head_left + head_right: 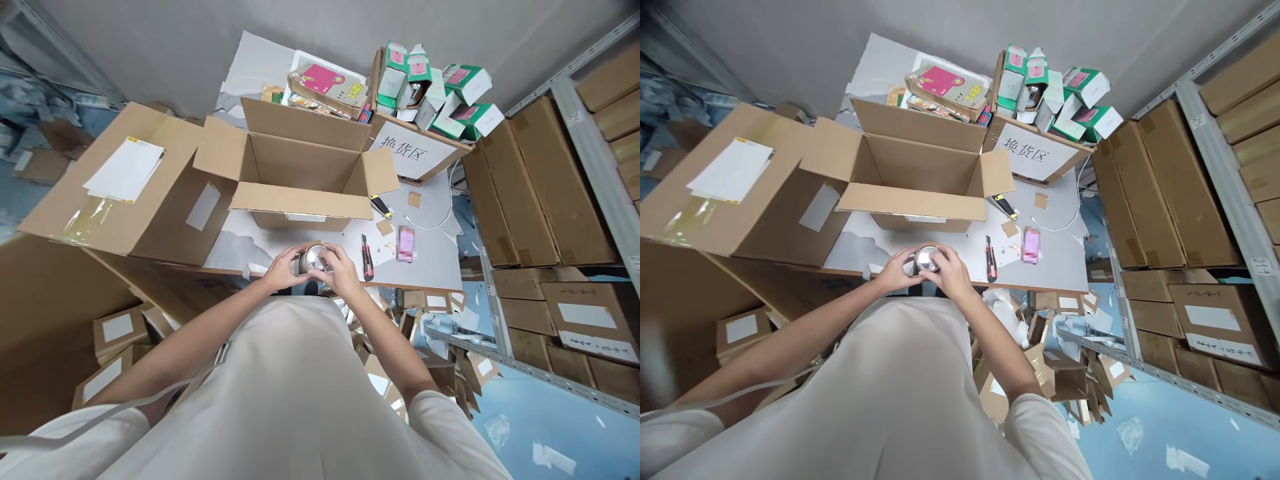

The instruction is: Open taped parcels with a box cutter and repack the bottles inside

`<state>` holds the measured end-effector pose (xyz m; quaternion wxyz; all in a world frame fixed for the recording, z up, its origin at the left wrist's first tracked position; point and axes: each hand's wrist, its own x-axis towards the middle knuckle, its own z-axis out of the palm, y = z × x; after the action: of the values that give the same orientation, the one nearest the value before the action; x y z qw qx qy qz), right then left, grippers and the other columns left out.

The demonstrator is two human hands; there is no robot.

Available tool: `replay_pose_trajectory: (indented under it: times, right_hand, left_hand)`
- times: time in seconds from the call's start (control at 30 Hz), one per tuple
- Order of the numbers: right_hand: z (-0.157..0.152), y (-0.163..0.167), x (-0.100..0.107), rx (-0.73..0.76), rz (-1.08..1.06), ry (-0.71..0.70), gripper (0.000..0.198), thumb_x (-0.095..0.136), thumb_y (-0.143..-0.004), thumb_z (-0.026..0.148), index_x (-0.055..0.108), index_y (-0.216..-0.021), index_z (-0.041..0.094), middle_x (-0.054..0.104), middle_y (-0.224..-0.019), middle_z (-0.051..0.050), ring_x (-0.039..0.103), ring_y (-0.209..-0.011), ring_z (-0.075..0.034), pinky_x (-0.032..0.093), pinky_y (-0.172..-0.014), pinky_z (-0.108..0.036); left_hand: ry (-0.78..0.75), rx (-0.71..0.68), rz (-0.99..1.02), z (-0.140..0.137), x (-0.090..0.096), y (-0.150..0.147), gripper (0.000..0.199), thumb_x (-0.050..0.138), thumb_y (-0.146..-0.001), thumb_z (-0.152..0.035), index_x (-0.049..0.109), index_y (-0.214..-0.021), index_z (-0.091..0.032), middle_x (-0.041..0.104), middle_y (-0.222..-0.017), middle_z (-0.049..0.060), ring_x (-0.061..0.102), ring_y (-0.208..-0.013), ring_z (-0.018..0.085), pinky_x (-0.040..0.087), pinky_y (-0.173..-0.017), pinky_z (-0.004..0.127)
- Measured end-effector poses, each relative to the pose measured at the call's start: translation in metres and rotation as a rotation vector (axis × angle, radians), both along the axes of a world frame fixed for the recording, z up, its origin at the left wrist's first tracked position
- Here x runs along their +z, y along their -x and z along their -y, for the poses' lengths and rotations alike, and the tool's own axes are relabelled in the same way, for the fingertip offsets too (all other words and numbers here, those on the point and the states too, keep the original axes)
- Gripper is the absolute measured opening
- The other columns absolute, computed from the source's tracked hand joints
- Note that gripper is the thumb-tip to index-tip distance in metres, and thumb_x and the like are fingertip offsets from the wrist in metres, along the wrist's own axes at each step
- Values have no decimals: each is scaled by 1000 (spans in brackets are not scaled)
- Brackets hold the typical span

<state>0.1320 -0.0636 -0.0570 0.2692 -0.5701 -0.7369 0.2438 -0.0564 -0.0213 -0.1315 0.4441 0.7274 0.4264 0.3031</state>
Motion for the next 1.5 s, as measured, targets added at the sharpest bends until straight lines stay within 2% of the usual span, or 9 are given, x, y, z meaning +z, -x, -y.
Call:
replay_pose_trajectory:
  times: [0.23, 0.47, 0.63, 0.8, 0.93, 1.07, 1.23, 1.37, 1.5]
  right_hand:
    - [6, 12, -39, -20, 48, 96, 31, 71, -79, 34, 66, -107, 21, 50, -133, -16, 52, -118, -30, 44, -102, -48]
    - [24, -2, -29, -105, -314, 213, 39, 64, -79, 21, 63, -118, 24, 56, -118, -11, 59, -112, -23, 56, -88, -37]
    - [19, -7, -27, 52, -151, 194, 59, 63, -75, 7, 54, -131, 23, 49, -135, -13, 49, -128, -25, 46, -104, -42]
    - [25, -17, -33, 164, -72, 148, 64, 65, -78, 13, 46, -138, 27, 32, -152, -12, 30, -142, -25, 32, -115, -44]
    - [28, -23, -54, -268, -278, 191, 94, 80, -66, 35, 31, -146, 22, 19, -156, -17, 18, -145, -31, 26, -115, -52]
    - [26, -23, -80, -525, -785, 478, 97, 73, -69, 54, 24, -147, 24, 41, -145, -20, 47, -129, -31, 43, -101, -56]
    - [17, -23, -70, -241, -834, 240, 71, 70, -76, 47, 43, -138, 24, 48, -140, -13, 51, -125, -24, 43, -104, -45]
    - [0, -15, -46, 207, -200, 95, 50, 56, -90, 39, 49, -136, 23, 40, -146, -15, 34, -138, -26, 32, -112, -50]
    - [-14, -6, -39, 390, 229, 55, 53, 44, -95, 39, 38, -144, 18, 28, -154, -18, 15, -146, -29, 29, -111, -56]
  left_hand:
    - [82, 31, 82, 0, -4, 7, 80, 78, -59, -41, 50, -130, -17, 54, -129, 14, 52, -120, 29, 46, -101, 43]
    - [81, -88, 29, -2, -2, 11, 109, 85, -48, -50, 39, -142, -18, 43, -142, 18, 41, -132, 36, 34, -110, 49]
    - [87, -204, -34, -6, -8, 14, 144, 89, -33, -51, 15, -150, -11, 26, -152, 25, 25, -140, 42, 27, -112, 52]
    - [63, -66, -6, -7, -3, 8, 103, 76, -63, -49, 26, -146, -14, 44, -142, 20, 43, -131, 34, 35, -107, 46]
    - [17, -49, 20, -4, 2, 4, 67, 72, -69, -44, 50, -126, -17, 56, -128, 15, 52, -120, 30, 39, -104, 43]
    - [-10, -35, 31, -2, -1, 4, 59, 70, -69, -38, 50, -121, -18, 57, -125, 13, 55, -117, 28, 42, -102, 42]
    - [-22, -35, 27, -2, -5, 2, 54, 68, -72, -36, 50, -120, -18, 59, -123, 12, 57, -115, 25, 45, -99, 41]
    - [8, -67, 54, -5, -9, -2, 67, 74, -67, -37, 46, -125, -18, 57, -127, 14, 57, -117, 27, 45, -101, 43]
    - [83, -51, 131, -8, -15, -1, 99, 82, -58, -39, 29, -139, -18, 52, -134, 19, 51, -126, 29, 42, -104, 46]
